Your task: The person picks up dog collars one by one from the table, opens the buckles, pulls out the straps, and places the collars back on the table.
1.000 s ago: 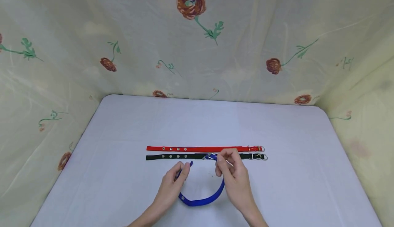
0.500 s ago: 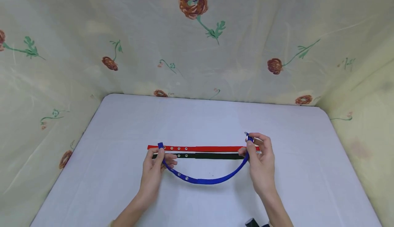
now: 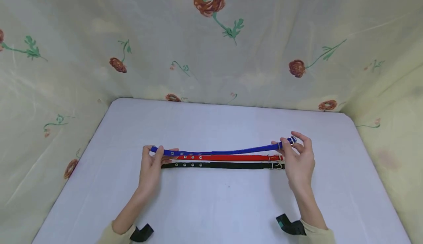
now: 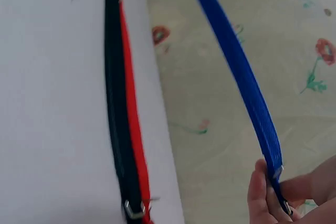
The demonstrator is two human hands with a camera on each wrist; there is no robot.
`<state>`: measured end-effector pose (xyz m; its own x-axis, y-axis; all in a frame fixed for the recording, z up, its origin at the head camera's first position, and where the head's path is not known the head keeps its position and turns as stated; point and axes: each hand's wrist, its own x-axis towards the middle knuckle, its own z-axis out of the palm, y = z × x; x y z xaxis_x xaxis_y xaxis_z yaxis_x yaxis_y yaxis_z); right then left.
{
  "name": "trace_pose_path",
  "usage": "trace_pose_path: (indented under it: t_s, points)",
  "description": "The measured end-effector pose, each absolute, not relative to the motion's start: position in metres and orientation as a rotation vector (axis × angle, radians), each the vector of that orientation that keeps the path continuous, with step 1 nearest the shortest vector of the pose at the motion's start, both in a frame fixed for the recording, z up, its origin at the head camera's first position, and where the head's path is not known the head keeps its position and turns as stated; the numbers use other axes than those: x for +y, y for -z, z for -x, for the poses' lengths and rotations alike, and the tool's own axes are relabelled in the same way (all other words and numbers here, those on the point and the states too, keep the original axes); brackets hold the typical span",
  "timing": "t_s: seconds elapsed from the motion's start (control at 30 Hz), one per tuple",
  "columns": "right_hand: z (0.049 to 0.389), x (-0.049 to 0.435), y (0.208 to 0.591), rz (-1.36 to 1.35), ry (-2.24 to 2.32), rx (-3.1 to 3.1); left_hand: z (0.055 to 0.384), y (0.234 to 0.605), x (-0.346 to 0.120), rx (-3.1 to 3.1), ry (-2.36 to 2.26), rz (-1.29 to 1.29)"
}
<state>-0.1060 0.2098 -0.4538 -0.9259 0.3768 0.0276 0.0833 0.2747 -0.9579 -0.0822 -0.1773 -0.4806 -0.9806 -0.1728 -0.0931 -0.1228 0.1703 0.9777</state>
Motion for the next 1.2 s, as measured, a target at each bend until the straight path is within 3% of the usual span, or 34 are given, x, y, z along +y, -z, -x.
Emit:
trace_pose_path:
  t_s: [0.23, 0.4, 1.2]
  points:
    - [0.121, 0.226, 0.47, 0.475, -1.23, -2.567, 0.106, 0.487, -0.191, -2.621, 1.483, -0.106]
    - [0.132, 0.235, 0.48, 0.486, -1.197, -2.72, 0.118, 0.493, -0.197, -2.707, 1.283, -0.095]
    - [0.144, 0.244, 0.499, 0.331, -0.989, -2.945, 0.138, 0.508, -0.21, -2.931, 0.966, -0.251]
